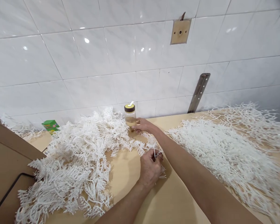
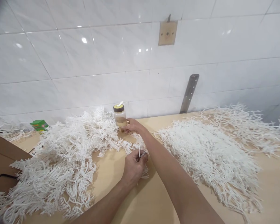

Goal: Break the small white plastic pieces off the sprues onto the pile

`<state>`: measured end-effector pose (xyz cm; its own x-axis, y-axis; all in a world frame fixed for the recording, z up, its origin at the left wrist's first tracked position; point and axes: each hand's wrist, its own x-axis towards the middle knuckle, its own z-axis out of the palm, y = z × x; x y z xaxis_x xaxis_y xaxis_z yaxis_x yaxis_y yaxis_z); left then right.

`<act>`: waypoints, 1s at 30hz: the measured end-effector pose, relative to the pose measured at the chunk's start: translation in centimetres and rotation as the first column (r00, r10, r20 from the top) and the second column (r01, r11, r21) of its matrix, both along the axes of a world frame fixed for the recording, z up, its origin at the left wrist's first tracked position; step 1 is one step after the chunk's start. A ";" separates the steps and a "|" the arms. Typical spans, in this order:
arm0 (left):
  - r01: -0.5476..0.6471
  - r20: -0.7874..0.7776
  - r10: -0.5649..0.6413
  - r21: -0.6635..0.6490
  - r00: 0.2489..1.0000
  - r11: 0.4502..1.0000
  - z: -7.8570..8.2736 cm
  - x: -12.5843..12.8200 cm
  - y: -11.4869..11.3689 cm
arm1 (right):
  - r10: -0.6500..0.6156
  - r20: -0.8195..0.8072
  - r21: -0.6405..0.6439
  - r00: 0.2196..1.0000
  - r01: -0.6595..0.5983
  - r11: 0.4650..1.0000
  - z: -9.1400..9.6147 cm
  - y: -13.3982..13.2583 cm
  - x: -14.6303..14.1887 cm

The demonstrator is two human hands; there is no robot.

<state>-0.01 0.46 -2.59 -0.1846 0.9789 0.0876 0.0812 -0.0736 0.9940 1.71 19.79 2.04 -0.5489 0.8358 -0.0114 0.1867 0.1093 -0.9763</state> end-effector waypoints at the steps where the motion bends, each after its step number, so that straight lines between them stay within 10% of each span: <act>1: 0.005 -0.004 -0.005 0.000 1.000 1.000 0.0 0.0 0.0 | -0.052 -0.021 -0.004 0.998 0.052 0.999 0.0 0.1 0.9; 11: 0.075 -0.004 -0.075 0.081 0.997 0.994 0.1 -0.7 0.3 | -0.344 0.125 0.278 0.931 0.300 0.913 1.1 -8.6 13.4; 17: 0.086 0.011 -0.088 0.116 0.996 0.990 0.4 -0.8 0.5 | -0.109 0.049 0.113 0.993 0.103 0.988 -2.0 -14.5 13.2; 30: 0.098 0.010 -0.099 0.068 0.995 0.993 0.5 -0.7 0.3 | -0.122 0.057 -0.031 0.991 0.124 0.992 -2.6 -16.2 14.7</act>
